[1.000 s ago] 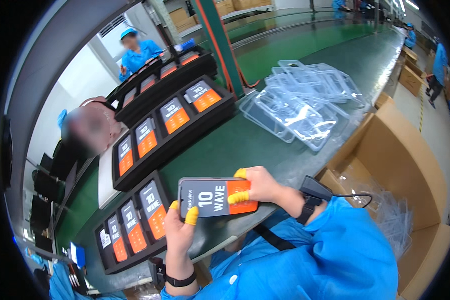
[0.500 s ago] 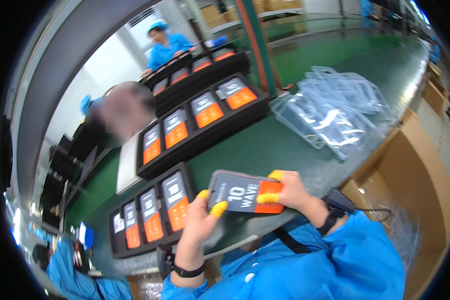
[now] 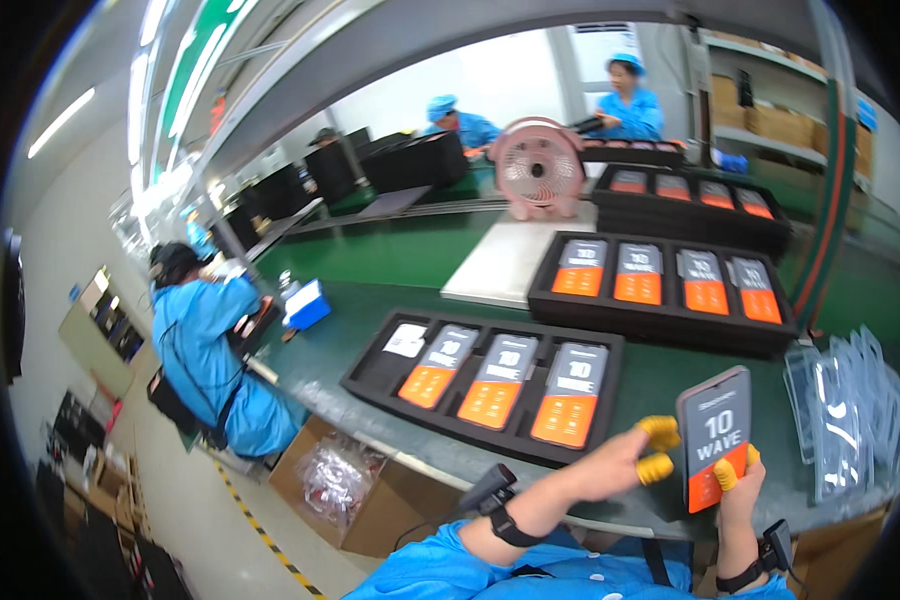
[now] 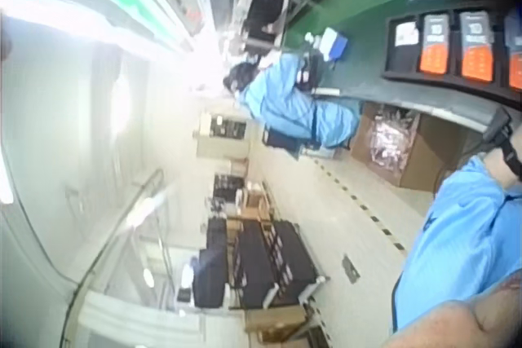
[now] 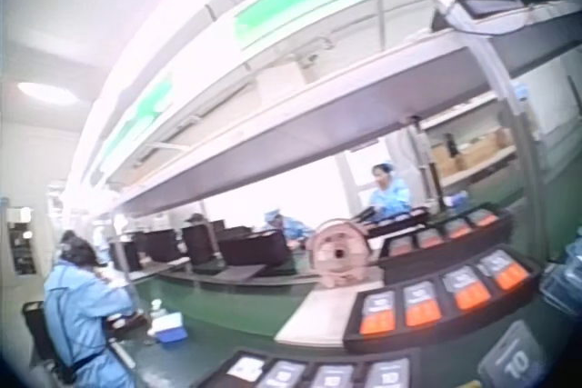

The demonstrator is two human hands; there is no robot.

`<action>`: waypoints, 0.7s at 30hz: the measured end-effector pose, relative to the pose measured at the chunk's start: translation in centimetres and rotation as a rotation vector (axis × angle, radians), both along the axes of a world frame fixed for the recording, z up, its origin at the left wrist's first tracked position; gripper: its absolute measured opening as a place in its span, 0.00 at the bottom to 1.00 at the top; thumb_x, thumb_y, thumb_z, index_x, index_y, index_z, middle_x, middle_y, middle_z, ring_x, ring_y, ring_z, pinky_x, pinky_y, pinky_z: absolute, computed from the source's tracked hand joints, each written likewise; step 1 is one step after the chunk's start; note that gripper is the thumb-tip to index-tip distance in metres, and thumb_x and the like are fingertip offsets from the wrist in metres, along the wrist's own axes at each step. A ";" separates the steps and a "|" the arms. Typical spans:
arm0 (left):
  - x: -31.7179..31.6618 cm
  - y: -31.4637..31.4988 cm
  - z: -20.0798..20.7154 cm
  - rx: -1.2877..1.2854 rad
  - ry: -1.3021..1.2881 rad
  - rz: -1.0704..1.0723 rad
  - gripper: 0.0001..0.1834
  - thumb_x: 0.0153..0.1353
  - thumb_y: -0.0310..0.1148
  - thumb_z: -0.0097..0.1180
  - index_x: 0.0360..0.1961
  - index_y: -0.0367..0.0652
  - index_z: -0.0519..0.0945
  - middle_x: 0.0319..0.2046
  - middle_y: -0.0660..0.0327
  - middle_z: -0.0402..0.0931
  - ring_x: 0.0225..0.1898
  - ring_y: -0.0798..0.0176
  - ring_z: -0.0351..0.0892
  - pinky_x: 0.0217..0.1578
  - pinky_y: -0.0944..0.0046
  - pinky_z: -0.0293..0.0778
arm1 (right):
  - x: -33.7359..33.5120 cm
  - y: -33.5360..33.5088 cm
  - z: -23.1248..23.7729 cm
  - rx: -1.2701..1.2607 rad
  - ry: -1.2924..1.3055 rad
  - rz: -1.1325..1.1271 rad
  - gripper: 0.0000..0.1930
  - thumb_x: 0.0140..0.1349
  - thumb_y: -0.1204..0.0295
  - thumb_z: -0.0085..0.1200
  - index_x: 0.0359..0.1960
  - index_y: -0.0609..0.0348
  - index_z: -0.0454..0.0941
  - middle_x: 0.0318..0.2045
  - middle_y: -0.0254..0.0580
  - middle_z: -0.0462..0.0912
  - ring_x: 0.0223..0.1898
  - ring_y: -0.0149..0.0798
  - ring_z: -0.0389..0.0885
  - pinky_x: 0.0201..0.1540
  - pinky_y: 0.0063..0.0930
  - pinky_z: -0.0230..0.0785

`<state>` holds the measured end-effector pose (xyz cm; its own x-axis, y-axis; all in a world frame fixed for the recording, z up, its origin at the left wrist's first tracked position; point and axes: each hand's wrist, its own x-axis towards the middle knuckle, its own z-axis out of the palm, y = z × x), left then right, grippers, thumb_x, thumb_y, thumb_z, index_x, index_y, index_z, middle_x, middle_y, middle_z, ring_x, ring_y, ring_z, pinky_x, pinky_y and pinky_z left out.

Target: Putting smartphones into clear plastic protective cases on an assembly line.

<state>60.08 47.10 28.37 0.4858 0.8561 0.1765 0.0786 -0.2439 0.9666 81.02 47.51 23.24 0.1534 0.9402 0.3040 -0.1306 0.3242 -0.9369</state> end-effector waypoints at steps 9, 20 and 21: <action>-0.2 -3.5 -2.1 0.195 0.008 0.267 0.14 0.52 0.29 0.46 0.40 0.35 0.67 0.30 0.44 0.73 0.34 0.42 0.71 0.34 0.54 0.67 | -6.3 2.8 0.4 0.225 -0.018 0.278 0.27 0.45 0.55 0.59 0.40 0.62 0.67 0.32 0.31 0.73 0.33 0.26 0.71 0.36 0.19 0.64; 0.5 -2.3 -1.3 0.021 0.356 0.183 0.18 0.52 0.42 0.49 0.38 0.39 0.71 0.30 0.45 0.73 0.34 0.43 0.73 0.32 0.53 0.69 | -7.6 0.9 2.2 0.011 -0.054 -0.083 0.07 0.44 0.72 0.54 0.17 0.58 0.69 0.15 0.31 0.69 0.19 0.27 0.67 0.22 0.22 0.61; 1.0 -2.1 -1.6 0.011 0.443 0.208 0.17 0.52 0.42 0.49 0.37 0.39 0.72 0.30 0.46 0.74 0.34 0.45 0.73 0.32 0.54 0.69 | -7.1 0.7 3.1 0.040 -0.125 -0.084 0.07 0.42 0.72 0.56 0.17 0.59 0.70 0.16 0.34 0.71 0.20 0.27 0.69 0.23 0.23 0.63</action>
